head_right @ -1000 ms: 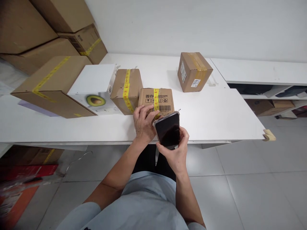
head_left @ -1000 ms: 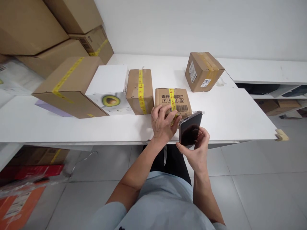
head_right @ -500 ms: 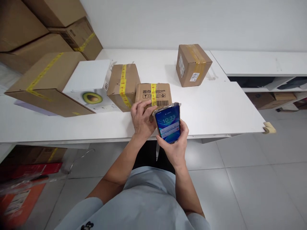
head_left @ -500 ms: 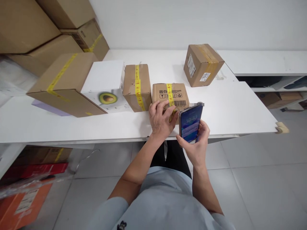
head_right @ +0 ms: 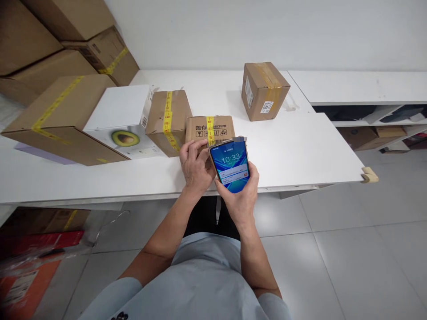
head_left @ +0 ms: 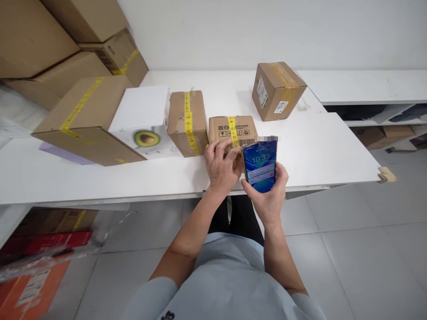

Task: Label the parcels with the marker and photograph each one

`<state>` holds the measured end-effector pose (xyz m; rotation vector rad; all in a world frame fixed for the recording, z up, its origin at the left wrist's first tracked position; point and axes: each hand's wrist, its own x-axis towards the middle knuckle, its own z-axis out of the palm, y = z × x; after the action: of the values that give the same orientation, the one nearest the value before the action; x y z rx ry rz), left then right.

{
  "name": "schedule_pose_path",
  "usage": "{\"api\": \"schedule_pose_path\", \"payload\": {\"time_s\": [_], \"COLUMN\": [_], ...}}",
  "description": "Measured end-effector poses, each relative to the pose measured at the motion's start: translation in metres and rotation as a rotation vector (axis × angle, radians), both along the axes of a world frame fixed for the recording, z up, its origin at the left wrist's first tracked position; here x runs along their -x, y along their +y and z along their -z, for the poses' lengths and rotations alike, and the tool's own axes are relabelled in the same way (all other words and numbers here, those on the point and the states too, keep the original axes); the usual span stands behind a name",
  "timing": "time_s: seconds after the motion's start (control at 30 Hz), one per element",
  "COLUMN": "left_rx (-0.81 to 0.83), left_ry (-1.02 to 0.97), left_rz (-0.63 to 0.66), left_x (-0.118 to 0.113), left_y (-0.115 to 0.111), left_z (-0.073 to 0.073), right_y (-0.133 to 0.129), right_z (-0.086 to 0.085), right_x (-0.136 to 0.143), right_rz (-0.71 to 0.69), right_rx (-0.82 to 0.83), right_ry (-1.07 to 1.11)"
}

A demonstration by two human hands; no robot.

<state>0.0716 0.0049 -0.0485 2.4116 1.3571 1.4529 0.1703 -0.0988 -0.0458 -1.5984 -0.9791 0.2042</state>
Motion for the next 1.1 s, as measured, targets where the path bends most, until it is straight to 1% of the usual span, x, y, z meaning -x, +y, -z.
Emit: {"api": "schedule_pose_path", "payload": {"time_s": [0.3,0.7,0.83,0.93,1.1], "left_rx": [0.014,0.059,0.041,0.031,0.079], "left_ry": [0.010,-0.004,0.000,0.004,0.023], "left_rz": [-0.024,-0.035,-0.039,-0.040,-0.034], "left_x": [-0.0004,-0.0018,-0.0018,-0.0019,-0.0014], "left_y": [-0.0001,0.0016,0.0014,0.0009,-0.0007], "left_z": [0.0005,0.0018,0.0020,0.0013,-0.0020], "right_y": [0.0046,0.0097,0.0105,0.0107,0.0109], "right_z": [0.0015,0.0035,0.0045,0.0059,0.0087], "right_x": [0.0005,-0.0029,-0.0038,-0.0043,-0.0049], "right_rz": [0.016,-0.007,-0.007,-0.010,-0.005], "right_rx": [-0.035,-0.006,-0.018,-0.014,0.011], "right_ry": [-0.049,-0.082,-0.102,-0.111,-0.124]}}
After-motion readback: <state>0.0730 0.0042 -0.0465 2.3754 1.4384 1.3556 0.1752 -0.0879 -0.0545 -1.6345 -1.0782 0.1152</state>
